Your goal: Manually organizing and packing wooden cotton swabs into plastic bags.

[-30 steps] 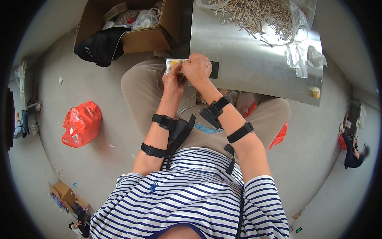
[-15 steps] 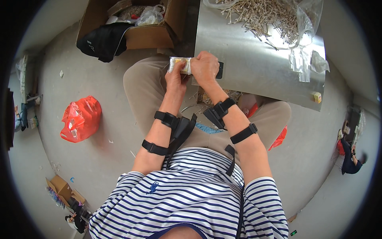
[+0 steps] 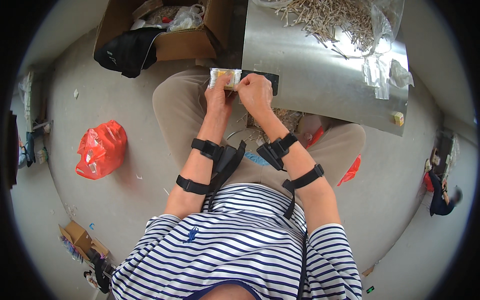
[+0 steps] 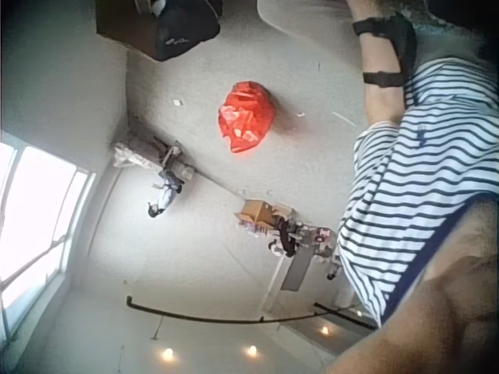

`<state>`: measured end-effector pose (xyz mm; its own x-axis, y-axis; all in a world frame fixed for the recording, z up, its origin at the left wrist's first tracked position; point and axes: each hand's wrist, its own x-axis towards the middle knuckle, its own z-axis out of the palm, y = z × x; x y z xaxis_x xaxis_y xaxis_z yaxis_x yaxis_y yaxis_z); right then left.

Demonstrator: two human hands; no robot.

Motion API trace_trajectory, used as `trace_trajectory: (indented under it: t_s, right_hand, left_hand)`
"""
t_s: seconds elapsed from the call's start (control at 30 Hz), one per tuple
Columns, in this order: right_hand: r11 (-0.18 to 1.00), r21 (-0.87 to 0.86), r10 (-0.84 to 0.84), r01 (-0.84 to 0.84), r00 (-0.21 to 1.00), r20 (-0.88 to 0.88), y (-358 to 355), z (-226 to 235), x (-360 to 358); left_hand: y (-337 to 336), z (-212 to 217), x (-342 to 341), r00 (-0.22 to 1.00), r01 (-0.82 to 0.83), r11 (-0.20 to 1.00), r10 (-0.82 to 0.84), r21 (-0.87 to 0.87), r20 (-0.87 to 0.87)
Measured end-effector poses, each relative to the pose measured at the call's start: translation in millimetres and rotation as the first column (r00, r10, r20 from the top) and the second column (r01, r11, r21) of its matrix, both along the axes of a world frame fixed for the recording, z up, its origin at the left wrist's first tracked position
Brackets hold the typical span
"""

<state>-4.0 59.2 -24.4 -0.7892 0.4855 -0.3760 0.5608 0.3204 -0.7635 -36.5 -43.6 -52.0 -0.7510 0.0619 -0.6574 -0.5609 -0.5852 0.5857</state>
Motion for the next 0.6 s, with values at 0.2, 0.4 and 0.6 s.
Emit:
trace_trajectory:
  t_s: [0.2,0.4,0.6]
  right_hand:
    - [0.991,0.105,0.077,-0.078,0.997,0.015,-2,7,-4]
    - [0.979,0.202,0.045,-0.041,0.999,-0.014,-8,8,-4]
    - [0.974,0.226,-0.007,0.005,1.0,0.005,-8,9,-1]
  left_hand:
    - [-5,-3,0,0.998,0.066,0.998,-0.065,-0.017,0.019]
    - [-3,-2,0,0.999,0.042,0.999,-0.042,-0.02,0.011]
    - [-4,0,1,0.999,0.048,0.999,-0.047,-0.017,0.017]
